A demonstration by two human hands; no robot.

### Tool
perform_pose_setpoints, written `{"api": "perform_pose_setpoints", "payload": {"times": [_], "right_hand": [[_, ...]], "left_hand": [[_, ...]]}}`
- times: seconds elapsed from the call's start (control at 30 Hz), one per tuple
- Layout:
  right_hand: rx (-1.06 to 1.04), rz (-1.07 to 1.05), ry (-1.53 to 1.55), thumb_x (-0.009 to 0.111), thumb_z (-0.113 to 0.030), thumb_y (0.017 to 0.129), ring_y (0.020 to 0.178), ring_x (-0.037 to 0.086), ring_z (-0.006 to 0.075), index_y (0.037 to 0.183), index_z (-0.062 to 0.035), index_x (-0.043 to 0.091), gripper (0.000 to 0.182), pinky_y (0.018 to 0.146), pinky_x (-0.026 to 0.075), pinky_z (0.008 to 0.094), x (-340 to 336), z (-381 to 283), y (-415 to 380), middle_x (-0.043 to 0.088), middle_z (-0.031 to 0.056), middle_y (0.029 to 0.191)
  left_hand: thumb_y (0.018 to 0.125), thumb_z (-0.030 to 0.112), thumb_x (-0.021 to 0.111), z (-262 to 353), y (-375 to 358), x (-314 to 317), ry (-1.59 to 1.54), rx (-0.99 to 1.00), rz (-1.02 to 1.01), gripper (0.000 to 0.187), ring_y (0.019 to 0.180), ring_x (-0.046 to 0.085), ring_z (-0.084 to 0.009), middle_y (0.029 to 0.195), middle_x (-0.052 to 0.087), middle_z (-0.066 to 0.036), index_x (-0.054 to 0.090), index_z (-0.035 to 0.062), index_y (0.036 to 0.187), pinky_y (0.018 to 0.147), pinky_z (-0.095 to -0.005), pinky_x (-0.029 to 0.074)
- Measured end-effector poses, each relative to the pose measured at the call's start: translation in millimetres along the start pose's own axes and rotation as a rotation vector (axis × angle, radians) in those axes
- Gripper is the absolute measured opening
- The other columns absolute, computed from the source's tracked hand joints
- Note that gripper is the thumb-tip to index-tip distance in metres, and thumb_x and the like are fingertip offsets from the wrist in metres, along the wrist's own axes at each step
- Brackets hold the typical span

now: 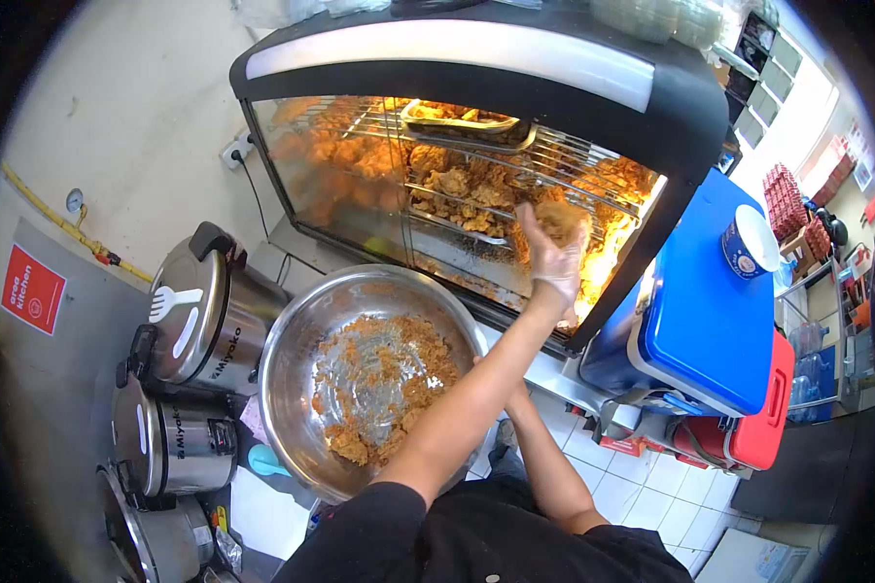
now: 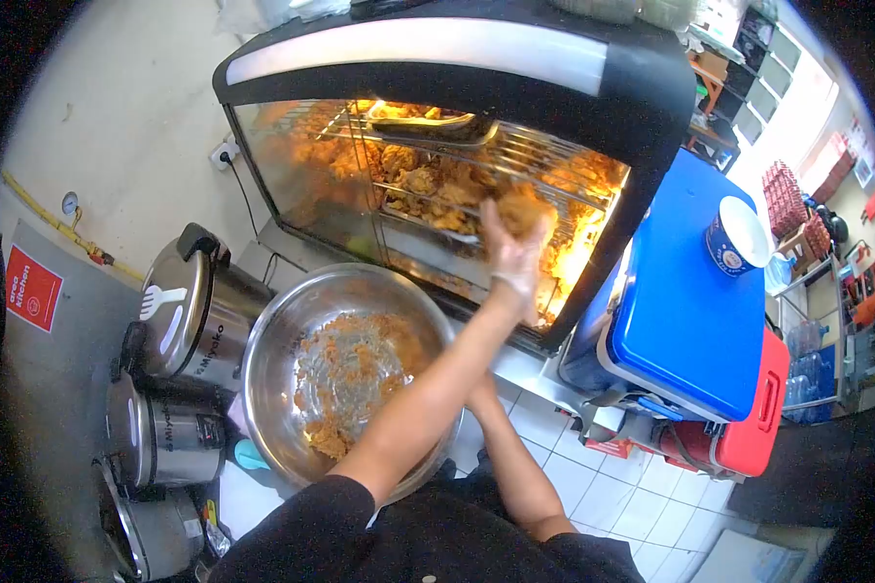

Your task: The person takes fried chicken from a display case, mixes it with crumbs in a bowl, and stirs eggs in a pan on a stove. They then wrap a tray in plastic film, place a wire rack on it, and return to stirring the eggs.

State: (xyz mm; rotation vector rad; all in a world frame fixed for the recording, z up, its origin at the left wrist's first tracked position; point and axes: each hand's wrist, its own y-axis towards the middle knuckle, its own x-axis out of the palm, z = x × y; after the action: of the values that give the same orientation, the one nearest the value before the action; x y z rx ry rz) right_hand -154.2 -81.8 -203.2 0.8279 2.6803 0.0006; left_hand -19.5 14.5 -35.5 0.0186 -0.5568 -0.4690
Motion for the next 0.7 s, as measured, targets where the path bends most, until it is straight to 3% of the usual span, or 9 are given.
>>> {"api": "perform_pose_setpoints", "payload": {"times": [0.07, 0.17, 0.3, 0.37, 0.4, 0.5, 0.53, 0.6, 0.7], "right_hand": [[0.114, -0.015, 0.118, 0.070, -0.027, 0.087, 0.085, 0.059, 0.0158, 0.100, -0.0052, 0.062, 0.027, 0.077, 0.051, 0.0318, 8, 23, -1, 0.062, 0.0049, 0.094], [0.167, 0.059, 0.455, 0.068, -0.024, 0.091, 0.087, 0.057, 0.0106, 0.100, -0.0062, 0.061, 0.021, 0.076, 0.050, 0.0275, 20, 39, -5, 0.060, 0.0038, 0.096], [0.161, 0.020, 0.469, 0.063, -0.020, 0.094, 0.088, 0.059, 0.0111, 0.098, -0.0056, 0.060, 0.015, 0.078, 0.051, 0.0267, 19, 39, -2, 0.060, 0.0022, 0.090], [0.337, -0.117, 0.854, 0.062, -0.026, 0.095, 0.079, 0.054, 0.0116, 0.088, -0.0057, 0.057, 0.022, 0.069, 0.048, 0.0281, 16, 38, 3, 0.053, 0.0009, 0.080], [0.402, -0.163, 0.978, 0.061, -0.029, 0.095, 0.076, 0.053, 0.0117, 0.085, -0.0058, 0.056, 0.026, 0.066, 0.047, 0.0285, 14, 33, 5, 0.051, 0.0005, 0.077], [0.107, -0.020, 0.237, 0.058, -0.037, 0.095, 0.065, 0.039, 0.0127, 0.074, -0.0072, 0.047, 0.038, 0.056, 0.036, 0.0323, -3, -24, 12, 0.039, 0.0000, 0.070], [0.239, -0.103, 0.097, 0.063, -0.030, 0.093, 0.075, 0.046, 0.0131, 0.086, -0.0062, 0.054, 0.025, 0.067, 0.042, 0.0323, -7, -25, 13, 0.049, 0.0017, 0.082], [0.378, -0.187, -0.045, 0.067, -0.022, 0.090, 0.086, 0.054, 0.0136, 0.099, -0.0052, 0.062, 0.020, 0.079, 0.047, 0.0323, -6, -24, 11, 0.059, 0.0035, 0.093], [0.155, -0.010, 0.205, 0.059, -0.041, 0.094, 0.063, 0.034, 0.0143, 0.071, -0.0079, 0.042, 0.044, 0.054, 0.033, 0.0353, 3, -7, 10, 0.033, -0.0001, 0.069]], "left_hand": [[0.083, 0.033, 0.071, -19, 10, 17, -0.059, 0.183, 0.030, 0.091, 0.131, 0.033, -0.0275, 0.155, 0.011, -0.016, 0.011, 0.0237, 0.150, 0.097, -0.0387, 0.044], [0.084, 0.022, 0.068, -30, 24, 26, 0.548, 0.549, -0.033, 0.079, 0.128, 0.037, -0.0257, 0.149, 0.024, -0.015, 0.020, 0.0151, 0.147, 0.096, -0.0352, 0.045], [0.078, 0.005, 0.069, 5, 32, 33, 0.785, 0.742, 0.052, 0.072, 0.121, 0.043, -0.0393, 0.125, 0.044, -0.023, 0.030, 0.0035, 0.138, 0.099, -0.0478, 0.039], [0.081, 0.018, 0.070, 20, 26, 35, 1.144, 0.517, 0.088, 0.069, 0.121, 0.042, -0.0427, 0.125, 0.043, -0.023, 0.032, 0.0045, 0.137, 0.098, -0.0561, 0.036], [0.084, 0.041, 0.066, 23, 24, 28, 1.255, 0.462, 0.033, 0.080, 0.131, 0.031, -0.0467, 0.134, 0.039, -0.027, 0.027, 0.0029, 0.142, 0.103, -0.0613, 0.029], [0.082, 0.057, 0.058, 24, 2, 12, 1.389, 0.377, 0.160, 0.098, 0.140, 0.013, -0.0451, 0.146, 0.022, -0.031, 0.016, -0.0056, 0.145, 0.111, -0.0574, 0.016], [0.082, 0.065, 0.054, 23, -2, 9, 1.456, 0.333, 0.214, 0.108, 0.144, 0.004, -0.0443, 0.151, 0.013, -0.034, 0.010, -0.0098, 0.147, 0.115, -0.0554, 0.010], [0.082, 0.065, 0.054, 21, -4, 7, 1.458, 0.339, 0.171, 0.108, 0.144, 0.005, -0.0440, 0.151, 0.013, -0.034, 0.012, -0.0110, 0.146, 0.115, -0.0550, 0.009], [0.079, 0.065, 0.059, 26, 5, 17, 1.444, 0.350, 0.150, 0.109, 0.144, 0.007, -0.0428, 0.151, 0.015, -0.033, 0.017, -0.0108, 0.145, 0.116, -0.0534, 0.008]]}}
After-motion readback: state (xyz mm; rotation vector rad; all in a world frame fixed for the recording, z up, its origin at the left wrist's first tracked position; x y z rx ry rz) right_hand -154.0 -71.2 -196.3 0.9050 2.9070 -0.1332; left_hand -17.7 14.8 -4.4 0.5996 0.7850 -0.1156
